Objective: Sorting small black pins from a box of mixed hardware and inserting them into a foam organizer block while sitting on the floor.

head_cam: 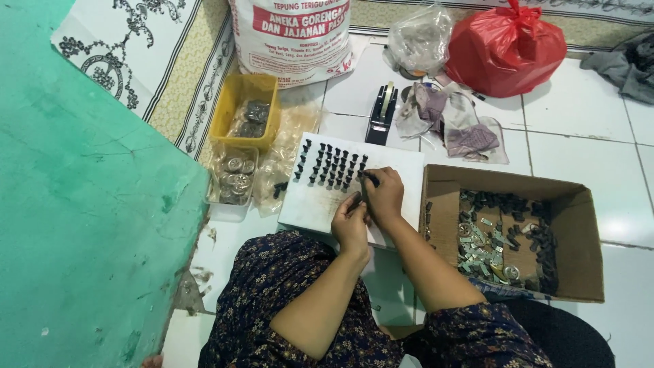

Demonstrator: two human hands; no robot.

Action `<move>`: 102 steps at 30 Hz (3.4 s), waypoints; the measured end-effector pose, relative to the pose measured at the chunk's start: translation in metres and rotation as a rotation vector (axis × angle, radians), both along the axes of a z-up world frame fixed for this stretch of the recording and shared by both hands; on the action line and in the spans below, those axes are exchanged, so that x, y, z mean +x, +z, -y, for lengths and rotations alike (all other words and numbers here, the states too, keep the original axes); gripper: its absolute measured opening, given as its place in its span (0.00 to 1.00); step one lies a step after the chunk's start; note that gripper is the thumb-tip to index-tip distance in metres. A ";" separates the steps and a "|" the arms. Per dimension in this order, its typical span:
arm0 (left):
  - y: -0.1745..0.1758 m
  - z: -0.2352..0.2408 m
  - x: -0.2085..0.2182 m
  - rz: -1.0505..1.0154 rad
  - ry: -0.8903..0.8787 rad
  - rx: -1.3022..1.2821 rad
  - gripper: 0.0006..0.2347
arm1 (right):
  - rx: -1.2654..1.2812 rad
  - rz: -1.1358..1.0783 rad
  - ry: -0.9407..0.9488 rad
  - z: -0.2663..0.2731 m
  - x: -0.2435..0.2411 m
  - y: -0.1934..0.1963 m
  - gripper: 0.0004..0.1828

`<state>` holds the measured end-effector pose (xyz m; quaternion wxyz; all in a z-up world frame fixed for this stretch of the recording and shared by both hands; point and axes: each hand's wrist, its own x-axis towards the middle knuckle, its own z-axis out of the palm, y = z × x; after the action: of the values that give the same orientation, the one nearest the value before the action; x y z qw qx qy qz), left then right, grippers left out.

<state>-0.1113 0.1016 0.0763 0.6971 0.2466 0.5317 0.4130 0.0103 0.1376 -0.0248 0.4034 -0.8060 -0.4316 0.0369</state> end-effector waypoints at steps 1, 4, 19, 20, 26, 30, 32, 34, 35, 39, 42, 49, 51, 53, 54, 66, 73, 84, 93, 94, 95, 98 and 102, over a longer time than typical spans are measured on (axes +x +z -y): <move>-0.001 0.001 0.000 0.001 -0.005 0.001 0.15 | 0.001 0.001 -0.005 0.004 0.001 0.001 0.07; -0.004 0.001 -0.001 -0.009 -0.016 0.013 0.15 | -0.043 -0.016 -0.006 0.017 0.008 0.000 0.07; -0.045 0.084 0.087 -0.243 -0.686 0.702 0.15 | -0.576 -0.188 -0.327 0.312 0.206 0.079 0.16; -0.059 0.094 0.103 -0.267 -0.804 0.759 0.15 | -0.563 -0.211 -0.428 0.332 0.224 0.048 0.15; -0.101 0.126 0.171 -0.296 -1.174 0.619 0.14 | -0.643 -0.359 -0.551 0.349 0.229 -0.010 0.14; -0.086 0.129 0.180 -0.358 -1.246 0.542 0.13 | -0.726 -0.430 -0.535 0.331 0.248 -0.035 0.15; -0.104 0.128 0.189 -0.419 -1.291 0.577 0.13 | -0.770 -0.407 -0.534 0.327 0.260 -0.046 0.15; -0.127 0.126 0.197 -0.479 -1.334 0.613 0.13 | -0.814 -0.380 -0.531 0.317 0.249 -0.026 0.15; -0.142 0.125 0.203 -0.573 -1.425 0.718 0.11 | -0.854 -0.423 -0.500 0.311 0.234 0.001 0.17; -0.188 0.128 0.216 -0.790 -1.604 1.118 0.02 | -1.094 -0.448 -0.270 0.298 0.216 0.019 0.25; -0.125 0.132 0.203 -0.790 -1.655 1.203 0.06 | -1.234 -0.423 -0.080 0.288 0.222 0.006 0.40; -0.126 0.136 0.199 -0.790 -1.657 1.287 0.13 | -1.395 -0.233 0.037 0.273 0.200 0.006 0.27; -0.125 0.135 0.198 -0.776 -1.648 1.217 0.11 | -1.325 -0.319 -0.035 0.277 0.201 0.006 0.26; -0.125 0.131 0.198 -0.768 -1.633 1.228 0.09 | -1.269 -0.299 -0.115 0.278 0.207 0.012 0.24; -0.126 0.130 0.198 -0.759 -1.617 1.237 0.09 | -1.212 -0.277 -0.193 0.278 0.210 0.014 0.23; -0.134 0.131 0.199 -0.624 -1.302 1.075 0.09 | -0.646 -0.589 -0.457 0.303 0.216 0.035 0.21; -0.106 0.132 0.191 -0.555 -1.240 1.001 0.11 | -0.540 -0.400 -0.666 0.312 0.260 -0.034 0.11; -0.095 0.129 0.186 -0.400 -1.066 0.846 0.13 | -0.597 -0.232 -0.502 0.300 0.232 -0.005 0.10; -0.090 0.102 0.163 -0.358 -1.006 1.382 0.19 | -0.368 -0.518 -0.069 0.267 0.171 0.079 0.13; -0.095 0.105 0.159 -0.357 -1.004 1.387 0.19 | -0.365 -0.515 -0.070 0.269 0.173 0.073 0.13; -0.099 0.108 0.156 -0.397 -0.986 1.489 0.17 | -0.313 -0.662 -0.082 0.269 0.176 0.068 0.13; -0.111 0.114 0.157 -0.429 -0.938 1.568 0.13 | -0.234 -0.863 -0.119 0.269 0.166 0.080 0.14; -0.113 0.113 0.157 -0.368 -0.890 1.409 0.06 | -0.173 -1.003 -0.190 0.274 0.167 0.071 0.13</move>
<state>0.0459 -0.0113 -0.0364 0.3808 0.8718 0.1089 0.2883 0.1771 -0.1361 0.0459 0.4940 -0.7553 -0.1055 0.4175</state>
